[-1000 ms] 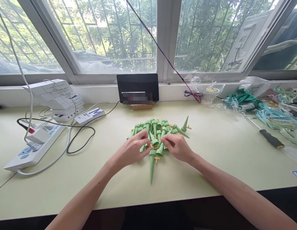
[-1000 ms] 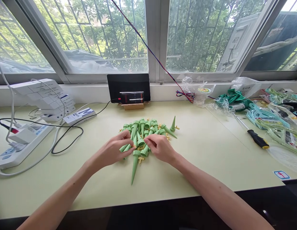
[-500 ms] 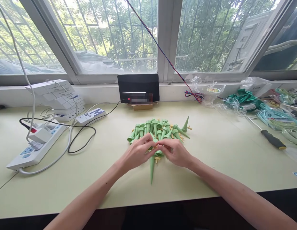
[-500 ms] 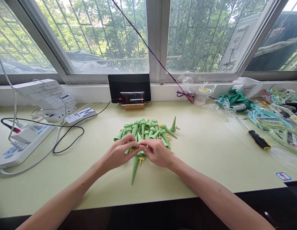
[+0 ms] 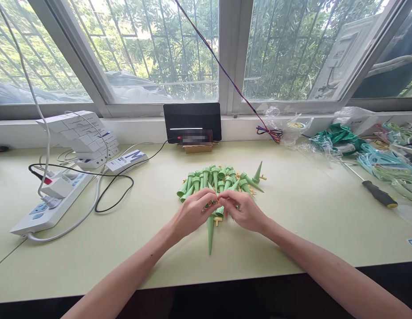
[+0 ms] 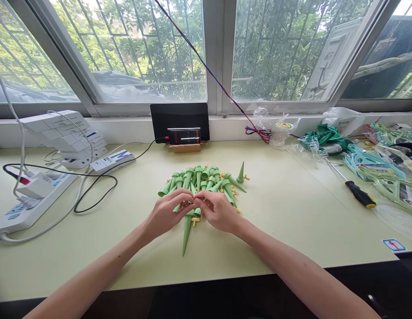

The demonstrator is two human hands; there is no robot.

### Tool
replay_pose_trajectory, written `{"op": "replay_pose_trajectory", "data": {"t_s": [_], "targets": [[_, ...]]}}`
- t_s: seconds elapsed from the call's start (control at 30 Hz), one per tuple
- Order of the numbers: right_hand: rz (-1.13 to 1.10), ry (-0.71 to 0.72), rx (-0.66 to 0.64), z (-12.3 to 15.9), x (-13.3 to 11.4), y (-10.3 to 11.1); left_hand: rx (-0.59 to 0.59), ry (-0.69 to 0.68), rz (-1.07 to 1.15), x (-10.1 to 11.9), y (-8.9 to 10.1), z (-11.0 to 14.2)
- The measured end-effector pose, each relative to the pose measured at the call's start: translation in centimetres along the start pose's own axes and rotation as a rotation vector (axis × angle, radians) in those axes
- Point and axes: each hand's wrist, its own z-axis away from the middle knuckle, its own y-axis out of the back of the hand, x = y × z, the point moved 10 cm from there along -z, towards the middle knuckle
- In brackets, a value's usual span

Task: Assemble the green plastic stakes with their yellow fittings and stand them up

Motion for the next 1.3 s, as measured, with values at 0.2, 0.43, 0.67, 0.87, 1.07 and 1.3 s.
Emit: {"op": "replay_pose_trajectory", "data": {"t_s": [0.2,0.43,0.67,0.87,1.07,1.3], "targets": [[-0.061,-0.026,0.012,0.1,0.1,0.1,-0.025,0.049,0.029,-0.6,-0.3,0.2],[-0.127,-0.094,0.011,0.1,0.7,0.0,-0.056,0.038,0.042,-0.4,-0.6,0.2],[-0.159,-0.105,0.108,0.0,0.9,1.1,-0.033,0.080,0.060,-0.5,-0.2,-0.1],[-0.157,-0.119,0.153,0.1,1.1,1.6,-0.017,0.113,0.040,-0.9,-0.1,-0.2],[-0.071,-0.097,0.154,0.0,0.8,1.7,-0.030,0.086,0.057,-0.9,-0.3,-0.1],[-0.039,-0.074,0.142,-0.2,0.9,1.6,-0.034,0.102,0.027,-1.1,-0.3,0.0]]}}
